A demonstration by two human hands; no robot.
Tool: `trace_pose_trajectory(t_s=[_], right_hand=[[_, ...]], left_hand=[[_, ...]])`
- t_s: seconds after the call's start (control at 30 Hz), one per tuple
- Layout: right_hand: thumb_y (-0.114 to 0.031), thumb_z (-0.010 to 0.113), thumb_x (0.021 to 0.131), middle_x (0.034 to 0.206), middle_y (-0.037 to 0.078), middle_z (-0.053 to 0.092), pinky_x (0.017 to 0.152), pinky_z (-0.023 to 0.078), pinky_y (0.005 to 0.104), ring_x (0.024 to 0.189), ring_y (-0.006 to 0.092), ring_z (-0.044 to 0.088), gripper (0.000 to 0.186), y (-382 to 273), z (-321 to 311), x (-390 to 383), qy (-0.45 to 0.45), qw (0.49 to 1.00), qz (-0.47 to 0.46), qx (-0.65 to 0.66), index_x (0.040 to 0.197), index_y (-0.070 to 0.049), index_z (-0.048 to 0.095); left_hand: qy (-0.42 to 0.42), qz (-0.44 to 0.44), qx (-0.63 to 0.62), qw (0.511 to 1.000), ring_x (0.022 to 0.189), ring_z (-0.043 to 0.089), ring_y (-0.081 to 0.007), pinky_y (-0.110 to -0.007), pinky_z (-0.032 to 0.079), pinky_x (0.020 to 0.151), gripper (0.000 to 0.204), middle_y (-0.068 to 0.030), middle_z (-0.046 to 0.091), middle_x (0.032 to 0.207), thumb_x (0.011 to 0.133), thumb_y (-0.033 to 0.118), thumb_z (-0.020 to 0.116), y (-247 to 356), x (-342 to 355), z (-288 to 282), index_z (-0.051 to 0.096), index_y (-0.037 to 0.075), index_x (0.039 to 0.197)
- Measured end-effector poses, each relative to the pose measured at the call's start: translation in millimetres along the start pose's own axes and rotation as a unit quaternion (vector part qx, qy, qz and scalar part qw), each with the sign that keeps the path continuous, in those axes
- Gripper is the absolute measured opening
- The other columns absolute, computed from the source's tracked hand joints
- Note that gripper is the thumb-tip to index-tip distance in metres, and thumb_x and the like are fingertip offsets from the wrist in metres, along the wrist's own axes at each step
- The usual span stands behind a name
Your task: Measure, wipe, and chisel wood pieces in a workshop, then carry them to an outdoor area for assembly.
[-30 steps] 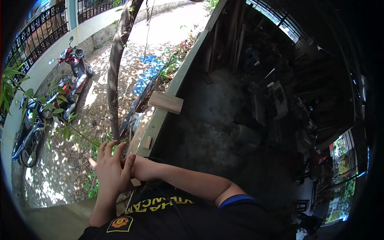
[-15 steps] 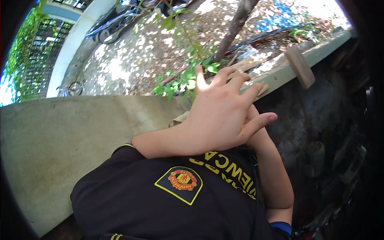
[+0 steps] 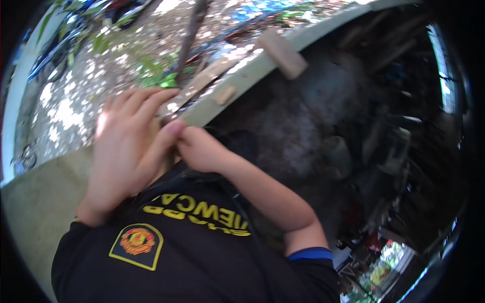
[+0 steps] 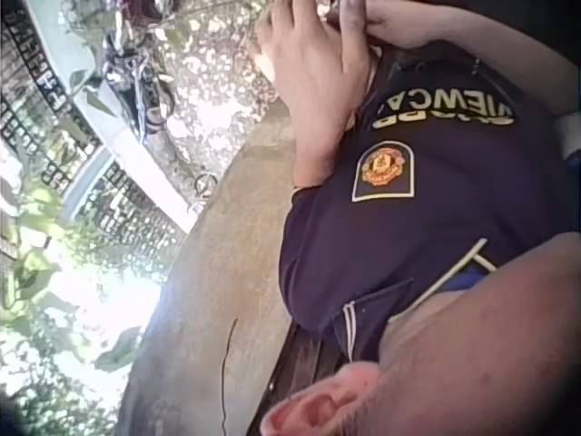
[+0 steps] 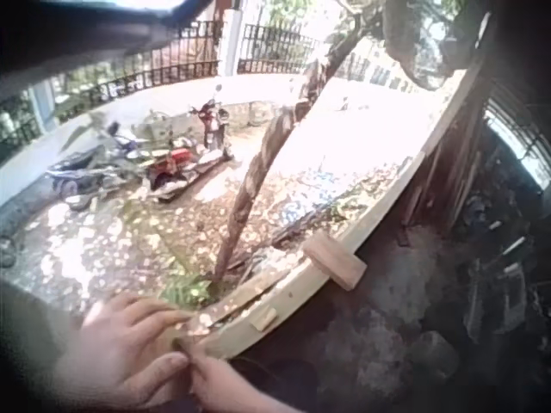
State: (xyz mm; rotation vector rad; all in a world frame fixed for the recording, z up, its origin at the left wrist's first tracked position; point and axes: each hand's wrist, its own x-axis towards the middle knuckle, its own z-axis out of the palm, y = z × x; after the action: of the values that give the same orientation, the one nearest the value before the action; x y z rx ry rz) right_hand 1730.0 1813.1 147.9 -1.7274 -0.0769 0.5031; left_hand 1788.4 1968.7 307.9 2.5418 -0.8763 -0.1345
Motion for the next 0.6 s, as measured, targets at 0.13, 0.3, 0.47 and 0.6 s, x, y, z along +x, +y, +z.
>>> trace_pose_trajectory(t_s=[0.13,0.3,0.47,0.6], right_hand=[[-0.001,0.053,0.082,0.107,0.029,0.071,0.088,0.055,0.0466,0.104,0.0429,0.070,0.033,31,-2,33,-0.027,0.985,0.148,-0.081,0.108,0.004,0.073],[0.000,0.051,0.080,0.095,0.023,0.073,0.071,0.056,0.0443,0.087,0.0349,0.073,0.034,108,10,61,-0.015,0.981,0.191,0.043,0.104,0.002,0.075],[-0.006,0.055,0.083,0.093,0.020,0.074,0.075,0.054,0.0431,0.085,0.0320,0.072,0.028,119,7,56,0.033,0.976,0.214,-0.025,0.098,0.000,0.078],[-0.014,0.057,0.092,0.094,0.020,0.074,0.074,0.054,0.0418,0.084,0.0312,0.071,0.029,61,4,46,0.029,0.970,0.228,-0.083,0.111,0.000,0.075]], left_hand=[[0.027,0.005,-0.033,0.999,0.120,0.057,-0.0381,-0.048,0.038,0.107,0.044,-0.0164,0.064,0.126,0.100,0.037,0.056,17,6,-4,0.065,0.005,0.129],[0.028,0.010,0.003,1.000,0.122,0.055,-0.0382,-0.048,0.037,0.108,0.044,-0.0162,0.064,0.126,0.102,0.039,0.054,16,-4,-5,0.064,0.005,0.130],[0.018,0.008,-0.017,1.000,0.124,0.054,-0.0385,-0.049,0.038,0.107,0.045,-0.0171,0.064,0.127,0.103,0.039,0.053,19,-6,-5,0.064,0.004,0.129],[0.017,0.008,-0.016,1.000,0.122,0.055,-0.0383,-0.049,0.039,0.106,0.044,-0.0170,0.065,0.125,0.102,0.038,0.054,22,-11,-5,0.065,0.004,0.127]])
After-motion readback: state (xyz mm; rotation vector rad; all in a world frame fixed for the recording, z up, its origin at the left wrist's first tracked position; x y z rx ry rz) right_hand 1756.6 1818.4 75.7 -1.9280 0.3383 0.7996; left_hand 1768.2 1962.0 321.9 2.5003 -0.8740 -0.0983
